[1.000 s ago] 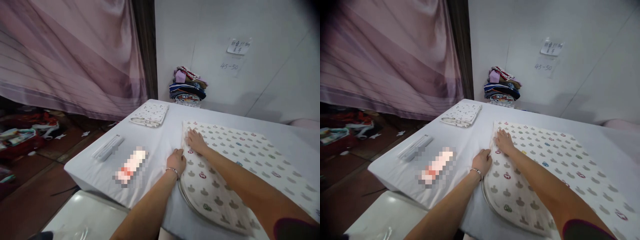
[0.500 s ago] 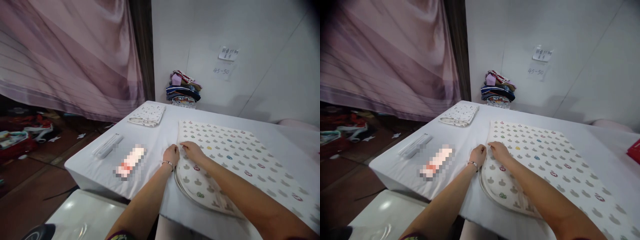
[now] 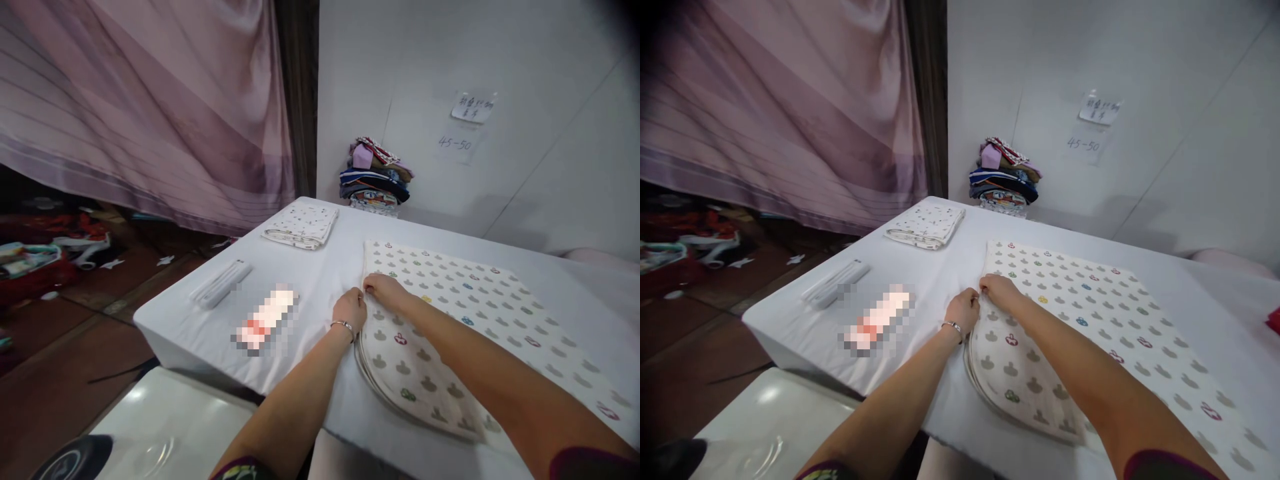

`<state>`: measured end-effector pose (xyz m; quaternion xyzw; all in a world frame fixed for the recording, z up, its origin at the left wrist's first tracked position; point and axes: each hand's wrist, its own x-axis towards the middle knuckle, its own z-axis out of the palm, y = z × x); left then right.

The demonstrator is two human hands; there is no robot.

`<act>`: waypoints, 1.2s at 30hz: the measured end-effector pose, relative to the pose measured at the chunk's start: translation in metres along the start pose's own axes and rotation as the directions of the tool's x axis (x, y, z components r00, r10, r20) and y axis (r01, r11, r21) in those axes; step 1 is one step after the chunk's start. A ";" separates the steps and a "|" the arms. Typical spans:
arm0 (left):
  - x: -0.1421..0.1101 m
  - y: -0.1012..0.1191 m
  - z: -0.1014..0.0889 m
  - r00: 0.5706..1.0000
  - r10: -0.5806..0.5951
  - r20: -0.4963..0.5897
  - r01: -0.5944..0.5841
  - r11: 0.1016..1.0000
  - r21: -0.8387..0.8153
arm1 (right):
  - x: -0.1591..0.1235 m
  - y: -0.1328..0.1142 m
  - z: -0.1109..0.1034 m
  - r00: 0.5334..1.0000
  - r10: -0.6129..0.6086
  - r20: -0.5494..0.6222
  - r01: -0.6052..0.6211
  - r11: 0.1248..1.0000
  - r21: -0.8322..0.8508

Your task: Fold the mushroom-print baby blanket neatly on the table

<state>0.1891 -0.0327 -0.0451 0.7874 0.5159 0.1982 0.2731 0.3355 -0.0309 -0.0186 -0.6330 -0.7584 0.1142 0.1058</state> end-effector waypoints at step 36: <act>0.001 0.001 -0.003 0.999 -0.020 0.038 0.022 0.999 -0.050 | -0.112 -0.061 0.029 0.968 0.200 -0.148 -0.153 0.948 0.280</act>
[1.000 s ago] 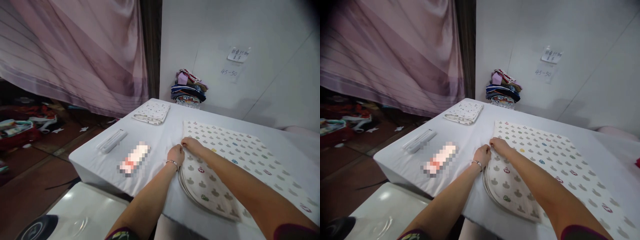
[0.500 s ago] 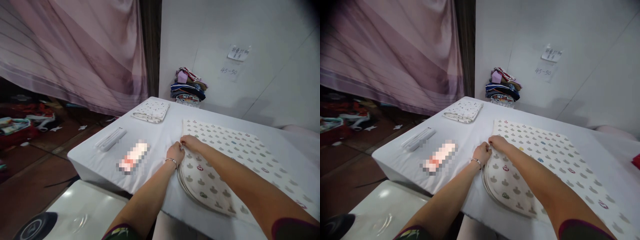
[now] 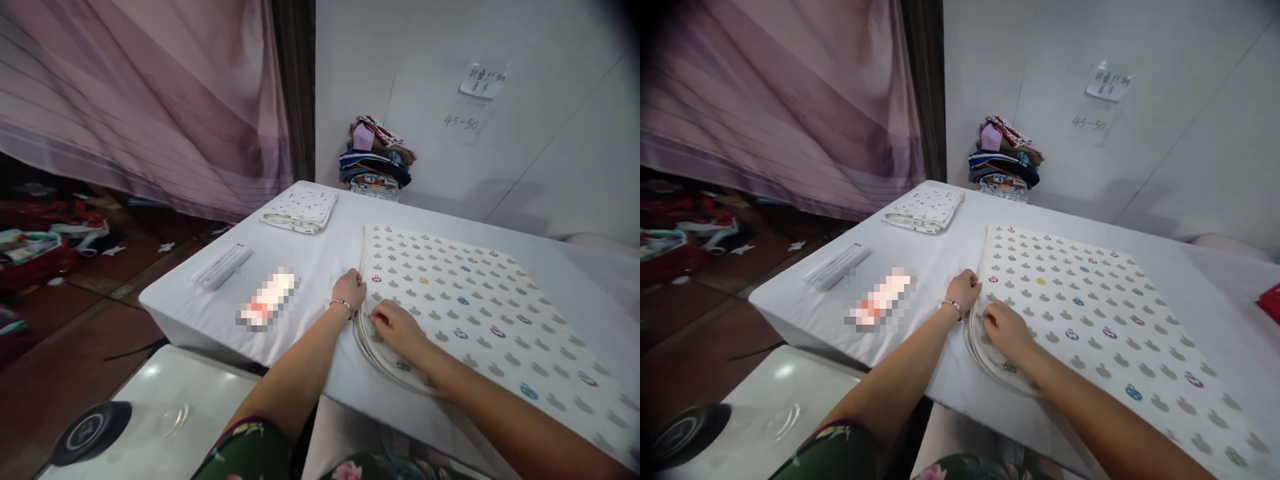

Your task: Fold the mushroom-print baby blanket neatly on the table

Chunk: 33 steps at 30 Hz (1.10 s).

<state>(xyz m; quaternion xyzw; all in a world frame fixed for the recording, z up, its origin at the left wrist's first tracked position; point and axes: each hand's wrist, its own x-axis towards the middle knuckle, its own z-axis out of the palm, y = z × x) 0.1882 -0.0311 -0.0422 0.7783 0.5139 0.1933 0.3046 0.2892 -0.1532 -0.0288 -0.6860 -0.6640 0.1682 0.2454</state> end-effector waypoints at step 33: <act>0.000 -0.002 -0.004 0.999 0.004 0.040 0.000 0.995 -0.100 | -0.029 -0.040 0.017 0.980 0.176 0.091 -0.180 0.983 0.031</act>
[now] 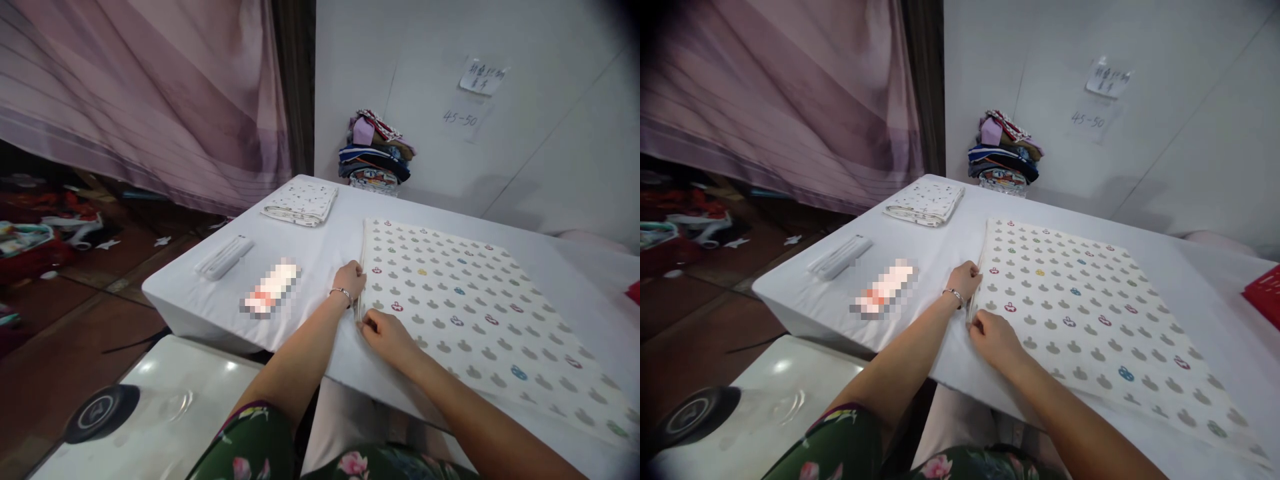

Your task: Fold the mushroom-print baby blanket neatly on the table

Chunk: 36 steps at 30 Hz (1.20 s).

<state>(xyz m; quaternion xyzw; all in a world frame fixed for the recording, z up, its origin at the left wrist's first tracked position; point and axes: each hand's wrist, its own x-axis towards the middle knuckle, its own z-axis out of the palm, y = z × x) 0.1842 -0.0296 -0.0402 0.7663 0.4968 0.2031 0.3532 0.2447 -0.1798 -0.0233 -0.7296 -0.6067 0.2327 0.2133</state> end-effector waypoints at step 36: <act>-0.076 -0.004 -0.017 0.993 -0.106 0.058 0.100 0.991 0.086 | -0.052 0.021 -0.003 0.959 -0.272 0.081 0.284 0.918 -0.276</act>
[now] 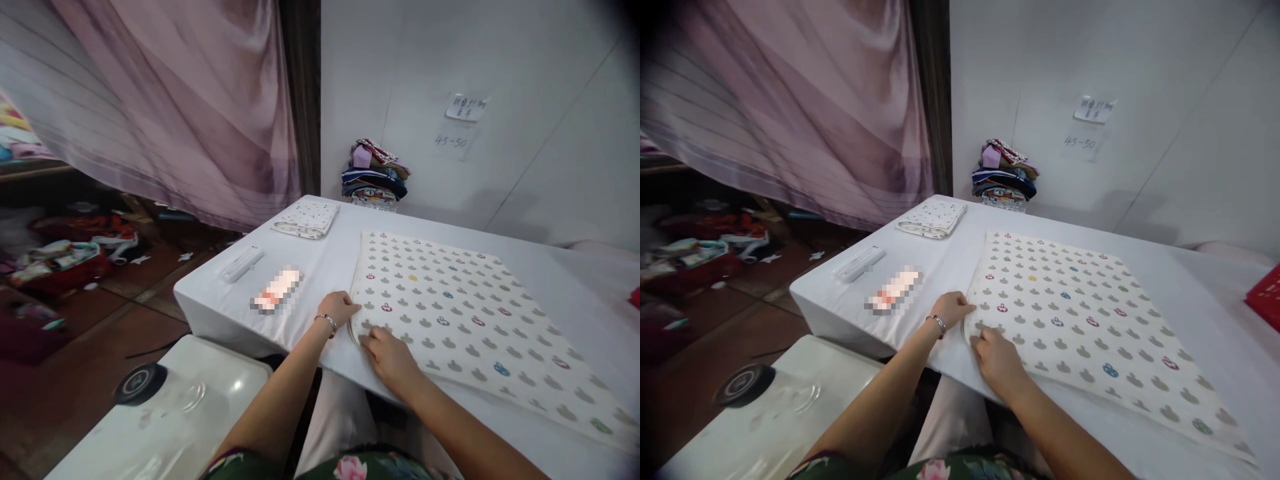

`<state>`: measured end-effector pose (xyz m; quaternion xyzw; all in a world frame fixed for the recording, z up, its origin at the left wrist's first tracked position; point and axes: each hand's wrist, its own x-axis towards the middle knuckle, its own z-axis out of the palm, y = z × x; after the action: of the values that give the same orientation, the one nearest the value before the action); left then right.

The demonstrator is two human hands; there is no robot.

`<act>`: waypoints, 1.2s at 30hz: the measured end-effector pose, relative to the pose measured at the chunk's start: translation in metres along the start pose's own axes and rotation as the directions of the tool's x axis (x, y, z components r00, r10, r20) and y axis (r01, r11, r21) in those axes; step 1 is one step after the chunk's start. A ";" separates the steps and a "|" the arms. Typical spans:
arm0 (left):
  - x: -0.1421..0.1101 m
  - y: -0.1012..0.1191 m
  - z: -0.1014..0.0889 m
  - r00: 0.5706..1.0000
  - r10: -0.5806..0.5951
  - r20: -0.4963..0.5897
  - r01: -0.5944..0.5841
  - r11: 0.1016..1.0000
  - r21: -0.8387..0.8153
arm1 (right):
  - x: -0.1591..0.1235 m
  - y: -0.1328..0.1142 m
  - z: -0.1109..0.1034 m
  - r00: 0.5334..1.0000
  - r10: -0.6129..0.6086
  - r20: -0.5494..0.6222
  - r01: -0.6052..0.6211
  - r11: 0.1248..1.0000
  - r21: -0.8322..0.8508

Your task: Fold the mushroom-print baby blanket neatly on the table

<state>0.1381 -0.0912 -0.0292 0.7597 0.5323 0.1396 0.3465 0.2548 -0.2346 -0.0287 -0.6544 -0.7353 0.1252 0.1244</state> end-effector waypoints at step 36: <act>-0.013 0.008 0.009 0.989 -0.016 -0.147 0.027 0.997 0.075 | -0.047 0.037 -0.014 0.965 -0.123 -0.231 0.137 0.990 0.046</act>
<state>0.1446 -0.1078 -0.0283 0.7544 0.5694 0.1705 0.2786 0.3000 -0.2771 -0.0291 -0.6106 -0.7533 0.0636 0.2358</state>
